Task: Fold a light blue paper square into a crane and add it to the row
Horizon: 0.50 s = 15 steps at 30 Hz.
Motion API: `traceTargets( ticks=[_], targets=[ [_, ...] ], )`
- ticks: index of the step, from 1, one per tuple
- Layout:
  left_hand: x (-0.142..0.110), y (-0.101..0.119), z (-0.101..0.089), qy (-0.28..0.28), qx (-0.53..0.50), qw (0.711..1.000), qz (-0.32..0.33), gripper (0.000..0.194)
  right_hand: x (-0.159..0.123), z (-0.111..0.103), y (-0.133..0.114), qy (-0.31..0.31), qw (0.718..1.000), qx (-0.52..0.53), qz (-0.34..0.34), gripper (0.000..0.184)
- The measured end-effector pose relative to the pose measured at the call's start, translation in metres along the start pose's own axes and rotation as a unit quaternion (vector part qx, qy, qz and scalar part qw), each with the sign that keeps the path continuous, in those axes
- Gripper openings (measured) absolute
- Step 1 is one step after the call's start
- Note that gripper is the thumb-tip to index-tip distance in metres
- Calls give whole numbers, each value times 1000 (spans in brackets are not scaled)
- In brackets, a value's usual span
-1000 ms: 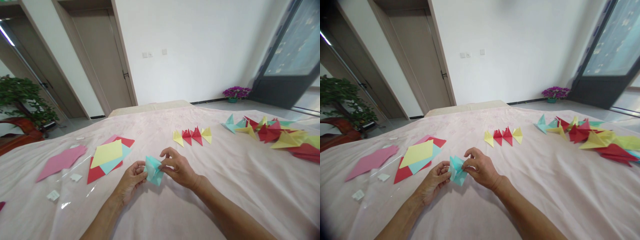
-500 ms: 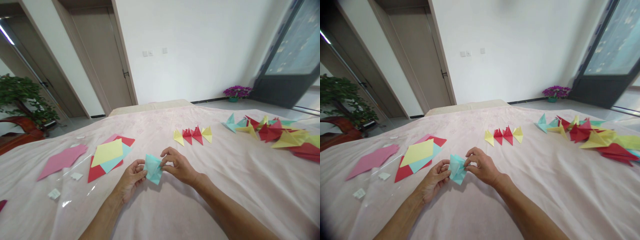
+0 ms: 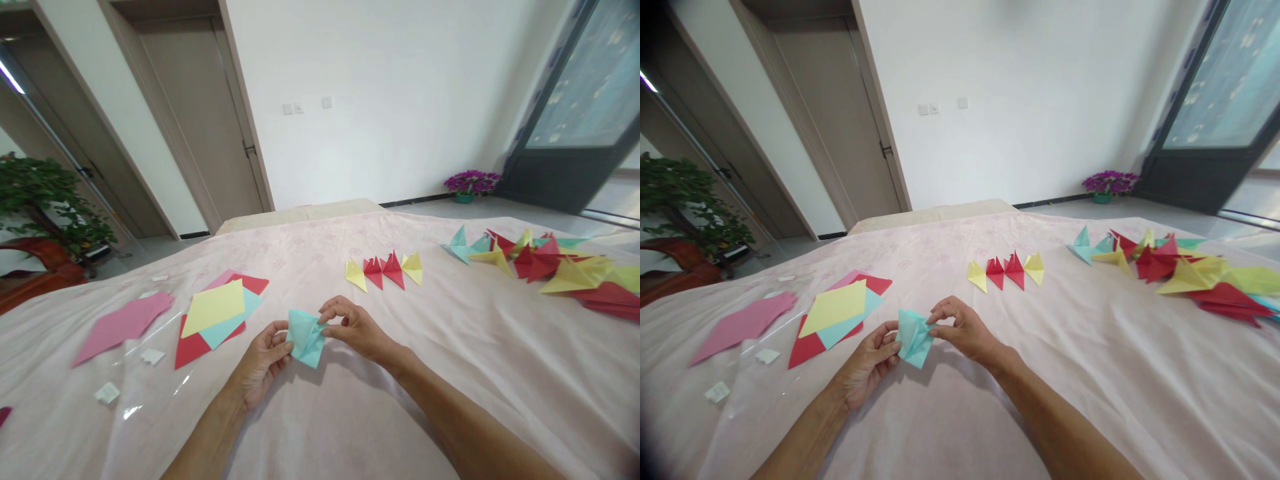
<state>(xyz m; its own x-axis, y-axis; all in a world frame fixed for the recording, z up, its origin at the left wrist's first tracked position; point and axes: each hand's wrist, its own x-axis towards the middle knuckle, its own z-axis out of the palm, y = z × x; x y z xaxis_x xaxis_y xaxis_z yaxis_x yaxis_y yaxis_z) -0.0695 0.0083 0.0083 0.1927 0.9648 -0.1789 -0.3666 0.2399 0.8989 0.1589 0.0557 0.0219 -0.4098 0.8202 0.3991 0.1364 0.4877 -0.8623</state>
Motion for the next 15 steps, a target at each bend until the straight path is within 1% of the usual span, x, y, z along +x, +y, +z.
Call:
traceTargets(
  ticks=[3,6,9,13,15],
  targets=[
    [1,-1,2,-2,-10,1000,1,39,0,2,2,8,999,31,27,2],
    [1,-1,5,-6,-16,1000,-1,37,0,3,1,-1,997,66,33,11],
    [0,0,7,-9,-33,999,-3,37,0,3,1,2,995,93,43,12],
    [1,-1,7,-11,-49,999,1,36,0,3,2,40,996,40,74,11],
    [2,-1,6,-4,-54,999,5,37,0,3,3,52,995,19,78,10]
  ],
)
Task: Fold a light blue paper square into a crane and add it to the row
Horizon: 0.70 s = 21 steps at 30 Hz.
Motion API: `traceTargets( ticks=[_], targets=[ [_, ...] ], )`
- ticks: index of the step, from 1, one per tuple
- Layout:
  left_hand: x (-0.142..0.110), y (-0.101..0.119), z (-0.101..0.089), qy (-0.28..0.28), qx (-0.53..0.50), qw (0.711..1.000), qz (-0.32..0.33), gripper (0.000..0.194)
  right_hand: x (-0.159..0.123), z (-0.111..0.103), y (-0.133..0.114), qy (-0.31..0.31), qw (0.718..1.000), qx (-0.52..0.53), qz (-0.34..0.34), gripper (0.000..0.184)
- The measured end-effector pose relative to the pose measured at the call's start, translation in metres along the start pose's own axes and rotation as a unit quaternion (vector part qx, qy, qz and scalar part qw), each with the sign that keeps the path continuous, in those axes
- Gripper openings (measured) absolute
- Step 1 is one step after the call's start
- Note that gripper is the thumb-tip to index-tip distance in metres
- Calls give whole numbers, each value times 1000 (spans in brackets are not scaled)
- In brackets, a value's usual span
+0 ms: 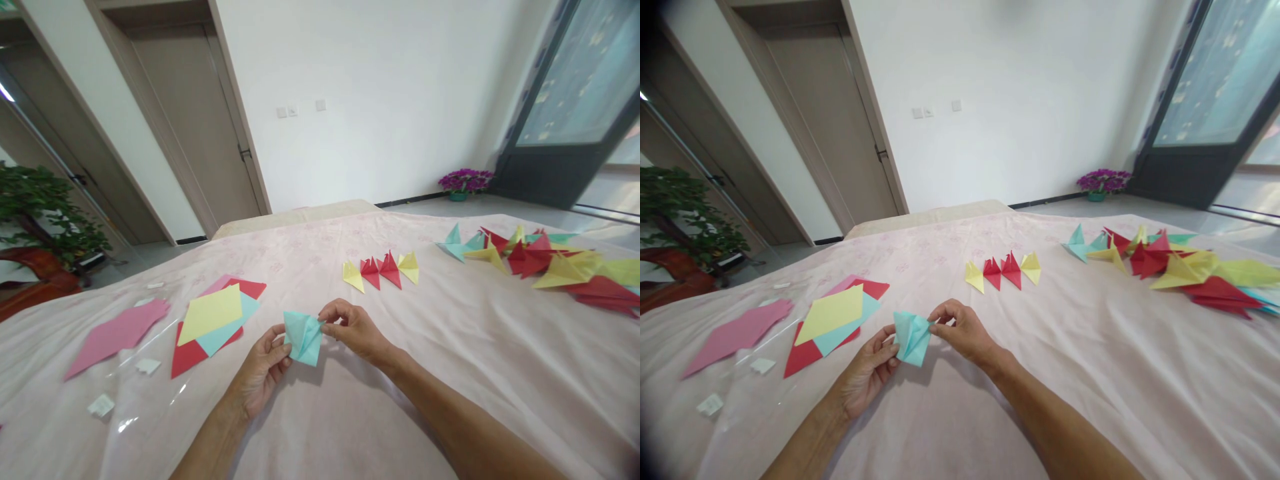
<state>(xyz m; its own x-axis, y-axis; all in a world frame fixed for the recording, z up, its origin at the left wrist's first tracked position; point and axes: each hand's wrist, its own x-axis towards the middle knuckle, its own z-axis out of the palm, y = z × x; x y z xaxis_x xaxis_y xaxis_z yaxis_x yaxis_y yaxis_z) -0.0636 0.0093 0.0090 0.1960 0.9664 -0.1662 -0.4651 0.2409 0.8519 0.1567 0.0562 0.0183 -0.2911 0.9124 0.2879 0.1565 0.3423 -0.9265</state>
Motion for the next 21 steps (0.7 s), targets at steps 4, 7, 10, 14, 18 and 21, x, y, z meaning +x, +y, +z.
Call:
traceTargets(
  ticks=[4,7,10,14,18,21],
  targets=[
    [0,0,0,12,-5,1000,2,39,0,1,0,5,1000,2,0,6],
    [0,0,1,12,1,1000,-1,41,-1,1,-1,0,1000,15,-4,4],
    [0,1,1,9,8,1000,-5,41,-1,-1,-1,-21,999,37,-23,3],
    [0,2,2,-7,15,1000,-14,41,0,-7,-2,-64,994,78,-36,12],
    [-1,3,3,-14,15,1000,-17,39,0,-12,-5,-87,991,100,-21,22],
    [-1,2,3,-6,12,1000,-14,39,0,-11,-6,-71,988,136,23,29]
  ],
)
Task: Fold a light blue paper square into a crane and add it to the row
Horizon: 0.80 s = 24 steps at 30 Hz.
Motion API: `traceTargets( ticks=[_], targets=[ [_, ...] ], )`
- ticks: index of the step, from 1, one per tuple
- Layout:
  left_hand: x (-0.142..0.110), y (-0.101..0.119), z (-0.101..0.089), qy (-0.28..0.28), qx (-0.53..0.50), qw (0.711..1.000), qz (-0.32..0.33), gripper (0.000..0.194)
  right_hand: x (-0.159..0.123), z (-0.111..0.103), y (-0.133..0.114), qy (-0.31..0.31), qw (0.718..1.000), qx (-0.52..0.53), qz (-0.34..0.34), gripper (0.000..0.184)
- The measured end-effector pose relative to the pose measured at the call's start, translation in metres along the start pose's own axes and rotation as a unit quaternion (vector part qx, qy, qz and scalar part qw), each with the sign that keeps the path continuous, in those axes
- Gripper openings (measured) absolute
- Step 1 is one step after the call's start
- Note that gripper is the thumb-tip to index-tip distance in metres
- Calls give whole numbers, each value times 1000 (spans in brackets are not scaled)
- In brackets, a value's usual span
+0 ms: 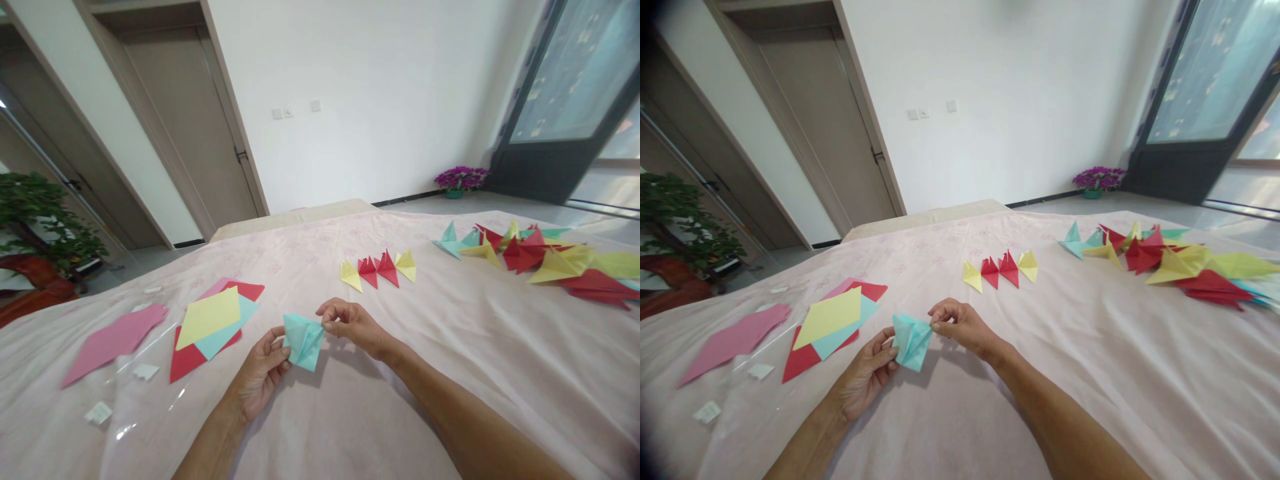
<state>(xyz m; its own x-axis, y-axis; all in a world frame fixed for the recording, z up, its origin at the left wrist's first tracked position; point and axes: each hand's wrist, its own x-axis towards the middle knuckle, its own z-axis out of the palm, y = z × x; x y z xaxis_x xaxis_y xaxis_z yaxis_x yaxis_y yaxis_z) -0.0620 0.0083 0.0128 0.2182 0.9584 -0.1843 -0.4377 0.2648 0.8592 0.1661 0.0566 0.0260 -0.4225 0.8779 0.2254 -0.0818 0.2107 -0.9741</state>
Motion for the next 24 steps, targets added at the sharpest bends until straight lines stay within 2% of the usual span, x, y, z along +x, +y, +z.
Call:
traceTargets(
  ticks=[2,4,7,10,15,20,24],
  targets=[
    [0,-2,1,8,-6,1000,11,41,0,3,2,38,998,19,36,30],
    [0,-4,2,23,-16,999,25,43,1,7,6,106,993,11,54,28],
    [-1,-8,7,55,-30,997,38,43,0,17,9,185,982,-15,37,24],
    [-3,-11,14,82,-45,994,48,43,-4,30,8,176,983,-42,11,17],
    [-6,-18,23,94,-65,991,74,38,-16,49,-1,185,969,-163,-5,9],
    [-7,-24,28,97,-59,990,79,32,-21,56,-8,187,945,-253,-87,18],
    [-7,-26,31,77,-47,992,87,29,-22,57,-11,187,935,-283,-106,16]
  ],
)
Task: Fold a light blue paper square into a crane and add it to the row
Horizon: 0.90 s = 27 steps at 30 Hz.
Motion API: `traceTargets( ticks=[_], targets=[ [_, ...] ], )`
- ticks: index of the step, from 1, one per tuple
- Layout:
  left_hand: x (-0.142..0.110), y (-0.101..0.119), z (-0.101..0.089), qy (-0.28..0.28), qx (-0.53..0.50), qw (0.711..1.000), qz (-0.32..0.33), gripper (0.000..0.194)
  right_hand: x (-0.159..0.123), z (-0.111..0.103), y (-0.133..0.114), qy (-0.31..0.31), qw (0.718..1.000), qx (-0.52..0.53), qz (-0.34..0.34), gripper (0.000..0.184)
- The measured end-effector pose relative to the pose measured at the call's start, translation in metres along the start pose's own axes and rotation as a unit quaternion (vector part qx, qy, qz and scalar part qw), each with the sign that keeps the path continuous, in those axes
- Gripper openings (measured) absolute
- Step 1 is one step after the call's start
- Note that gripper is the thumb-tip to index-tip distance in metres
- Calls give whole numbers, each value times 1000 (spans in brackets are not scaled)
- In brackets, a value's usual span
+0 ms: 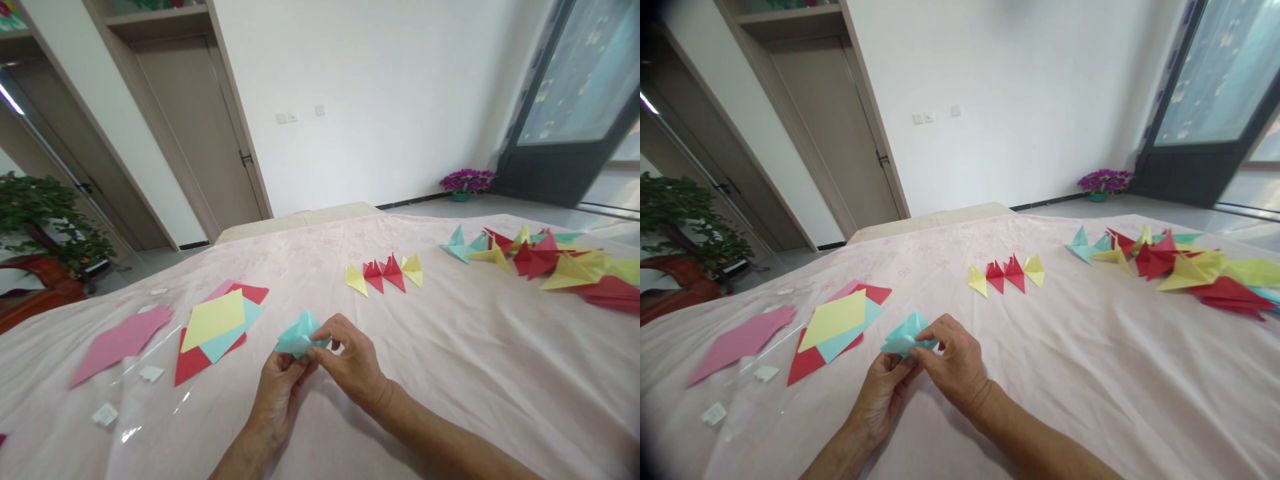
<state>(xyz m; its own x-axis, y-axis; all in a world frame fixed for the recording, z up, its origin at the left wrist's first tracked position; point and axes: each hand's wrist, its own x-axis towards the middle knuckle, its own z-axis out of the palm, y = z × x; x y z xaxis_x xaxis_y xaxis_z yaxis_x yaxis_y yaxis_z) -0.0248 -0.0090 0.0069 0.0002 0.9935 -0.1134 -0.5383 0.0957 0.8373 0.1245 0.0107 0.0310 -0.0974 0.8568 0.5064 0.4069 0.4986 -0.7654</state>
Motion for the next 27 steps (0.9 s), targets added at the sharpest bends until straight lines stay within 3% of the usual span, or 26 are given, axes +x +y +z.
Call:
traceTargets(
  ticks=[5,9,18,27],
  targets=[
    [-3,-1,4,-12,21,1000,-2,27,-2,1,-3,-4,1000,1,-11,14],
    [-5,0,7,-24,19,1000,-5,35,-3,2,-4,6,1000,31,-3,15],
    [-4,-1,4,-63,28,997,-24,31,-6,11,1,16,993,103,58,15],
    [-5,1,1,-33,54,998,-22,41,-7,9,-5,9,987,70,147,13]
  ],
)
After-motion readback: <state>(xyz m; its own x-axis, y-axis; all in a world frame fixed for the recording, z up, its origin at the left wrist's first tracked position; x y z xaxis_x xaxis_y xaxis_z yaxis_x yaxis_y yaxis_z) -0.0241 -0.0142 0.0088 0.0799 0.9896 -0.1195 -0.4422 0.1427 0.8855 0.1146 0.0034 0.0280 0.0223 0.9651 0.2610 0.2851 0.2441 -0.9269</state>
